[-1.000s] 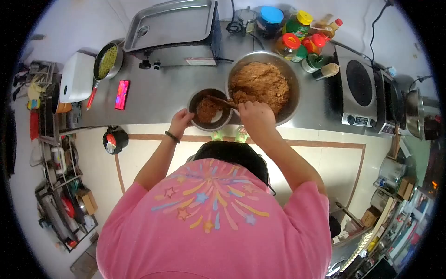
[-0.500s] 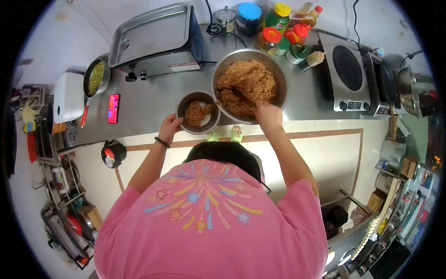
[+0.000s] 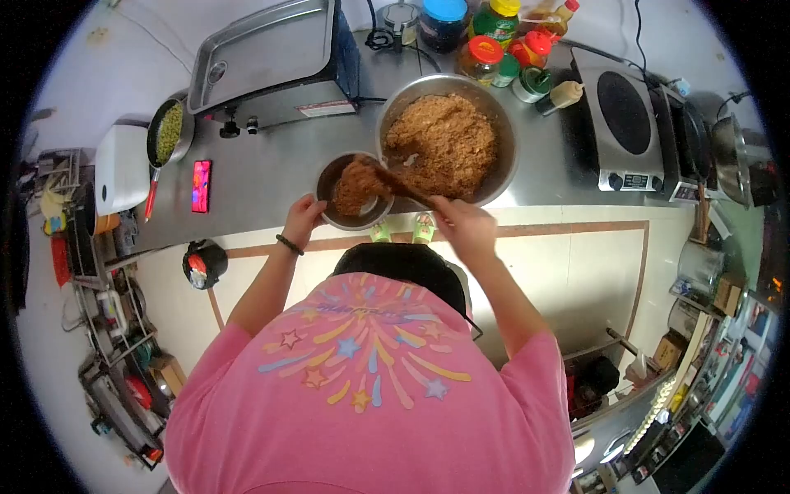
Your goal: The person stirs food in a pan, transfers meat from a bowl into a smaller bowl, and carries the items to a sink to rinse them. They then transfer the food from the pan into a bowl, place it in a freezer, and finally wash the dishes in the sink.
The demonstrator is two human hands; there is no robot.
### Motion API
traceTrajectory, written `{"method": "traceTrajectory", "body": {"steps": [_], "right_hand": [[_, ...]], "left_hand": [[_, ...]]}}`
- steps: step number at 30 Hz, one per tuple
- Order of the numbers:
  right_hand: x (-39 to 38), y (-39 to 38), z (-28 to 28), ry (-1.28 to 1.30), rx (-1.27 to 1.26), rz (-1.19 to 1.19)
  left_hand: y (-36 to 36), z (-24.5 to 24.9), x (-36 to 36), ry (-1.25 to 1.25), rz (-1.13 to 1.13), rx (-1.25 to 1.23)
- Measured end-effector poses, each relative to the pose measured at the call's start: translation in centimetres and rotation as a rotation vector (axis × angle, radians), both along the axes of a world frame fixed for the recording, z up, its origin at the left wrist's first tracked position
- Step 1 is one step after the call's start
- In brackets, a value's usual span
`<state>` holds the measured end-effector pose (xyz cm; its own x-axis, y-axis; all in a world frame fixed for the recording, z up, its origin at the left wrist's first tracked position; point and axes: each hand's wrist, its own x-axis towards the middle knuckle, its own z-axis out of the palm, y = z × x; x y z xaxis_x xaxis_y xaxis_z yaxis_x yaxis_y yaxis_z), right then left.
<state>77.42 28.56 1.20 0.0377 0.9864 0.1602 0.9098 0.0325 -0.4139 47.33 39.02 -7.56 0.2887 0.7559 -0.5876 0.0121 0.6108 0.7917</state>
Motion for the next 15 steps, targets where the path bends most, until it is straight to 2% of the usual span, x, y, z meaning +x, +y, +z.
{"method": "traceTrajectory", "body": {"steps": [1,4,6,9,13,15], "right_hand": [[-1.1,0.2,0.0,-0.127,0.061,0.072],[-2.0,0.8,-0.5,-0.198,0.214,0.108],[-2.0,0.6,0.8,-0.200,0.122,0.093],[-0.4,0.3,1.4,-0.224,0.133,0.069],[0.5,0.4,1.5,-0.183,0.099,-0.151],[0.7,0.3,0.5,-0.193,0.018,-0.149]], "left_hand": [[-0.1,-0.1,0.1,-0.002,0.000,-0.001],[-0.2,-0.1,0.9,-0.024,0.019,-0.017],[-0.5,0.1,1.0,-0.010,0.034,-0.049],[-0.6,-0.9,0.7,-0.026,0.036,-0.040],[-0.7,-0.3,0.7,-0.018,0.028,-0.020],[-0.6,0.2,1.0,-0.010,0.040,-0.028]]}}
